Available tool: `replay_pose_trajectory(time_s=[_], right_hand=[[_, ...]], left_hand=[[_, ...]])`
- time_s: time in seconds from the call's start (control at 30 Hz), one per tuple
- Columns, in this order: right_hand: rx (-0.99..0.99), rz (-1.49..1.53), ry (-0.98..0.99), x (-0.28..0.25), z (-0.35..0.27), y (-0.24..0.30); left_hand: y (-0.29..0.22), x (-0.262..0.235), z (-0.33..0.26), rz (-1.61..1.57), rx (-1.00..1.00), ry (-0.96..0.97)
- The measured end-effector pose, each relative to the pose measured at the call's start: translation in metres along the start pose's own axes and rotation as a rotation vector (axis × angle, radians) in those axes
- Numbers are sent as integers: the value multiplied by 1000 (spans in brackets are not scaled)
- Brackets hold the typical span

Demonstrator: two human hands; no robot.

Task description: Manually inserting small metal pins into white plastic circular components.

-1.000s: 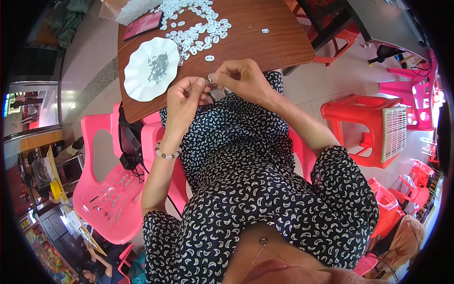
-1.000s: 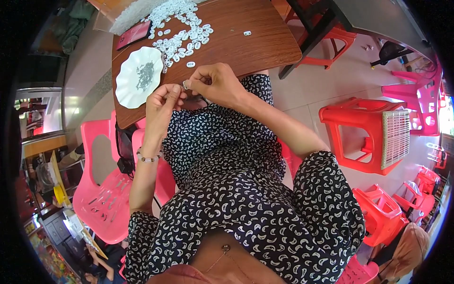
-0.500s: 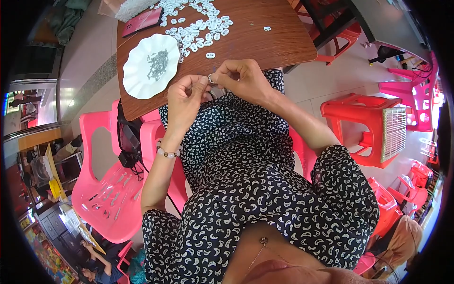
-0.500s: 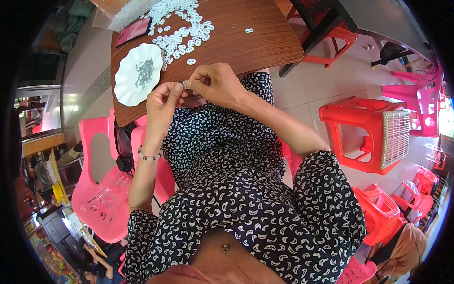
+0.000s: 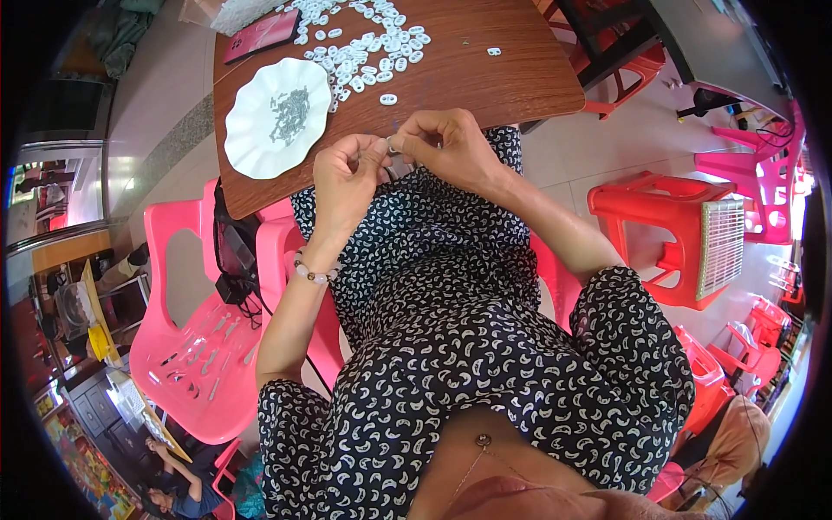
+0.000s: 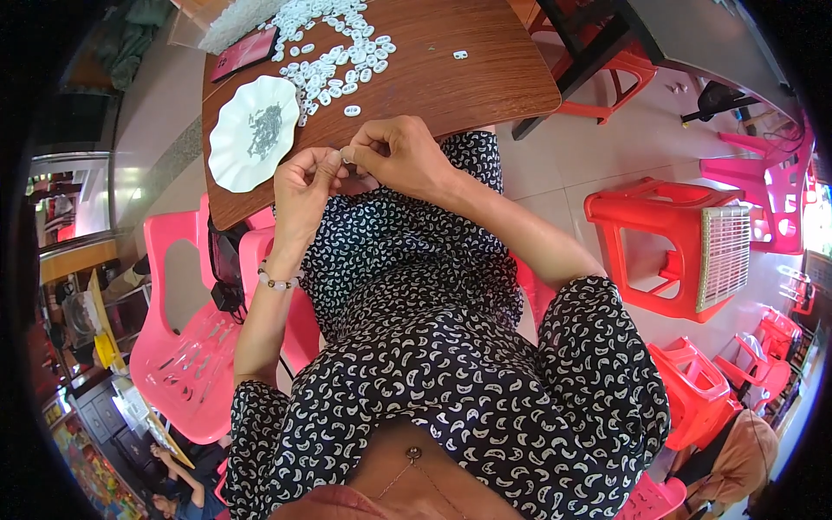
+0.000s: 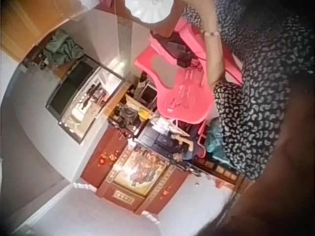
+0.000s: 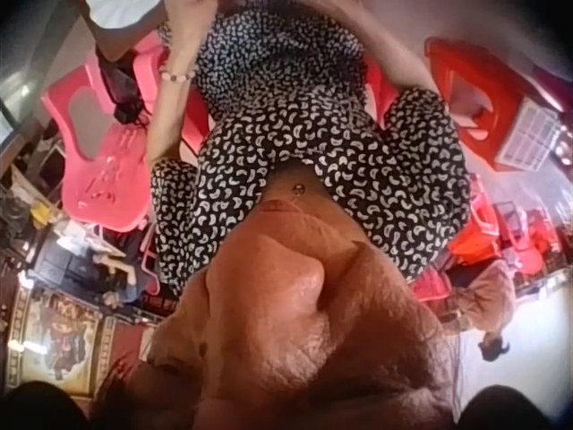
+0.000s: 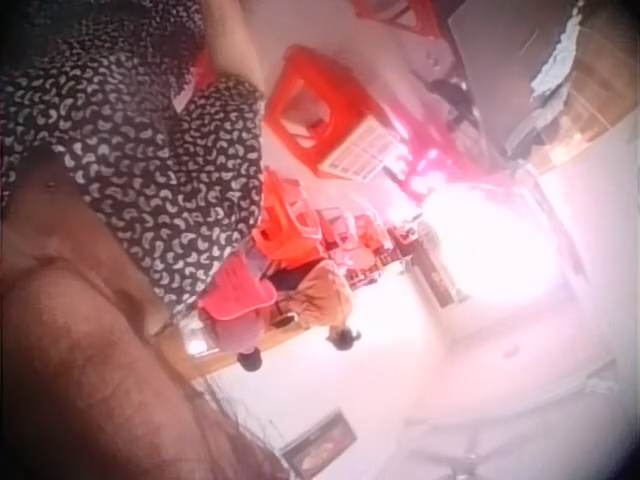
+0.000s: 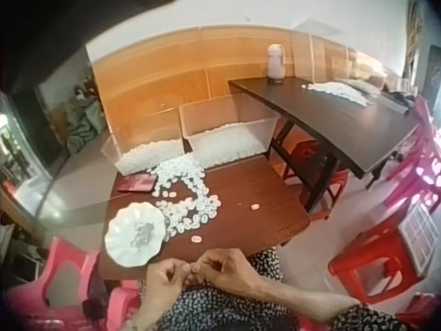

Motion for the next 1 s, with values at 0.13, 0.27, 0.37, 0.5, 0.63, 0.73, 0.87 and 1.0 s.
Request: replay_pose_trajectory(time_s=[0.13, 0.27, 0.37, 0.5, 0.63, 0.73, 0.87, 1.0], right_hand=[[28, 29, -9, 0, 1, -3], [63, 6, -35, -2, 3, -4], [84, 10, -35, -4, 3, -5], [24, 44, -83, -8, 5, -8], [37, 81, -113, -16, 5, -5], [33, 116, -160, -28, 8, -9], [58, 110, -190, -38, 7, -7], [57, 125, -170, -34, 10, -6]], left_hand=[[5, 2, -2, -123, -58, -37], [7, 0, -3, -201, -91, -10], [5, -5, 0, -274, -125, -47], [3, -10, 7, -237, -130, -96], [20, -12, 17, 35, 65, -66], [7, -3, 27, 430, 283, 11], [-3, 13, 44, 682, 414, 85], [5, 15, 52, 883, 505, 111]])
Point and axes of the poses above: each hand's wrist, its own z-axis towards the middle knuckle, its own x-axis out of the palm, y = z × x, the point moved 3 cm from there along z, towards the middle knuckle, and after that the axes turned 15 degrees about x, right-handed, at the moved point
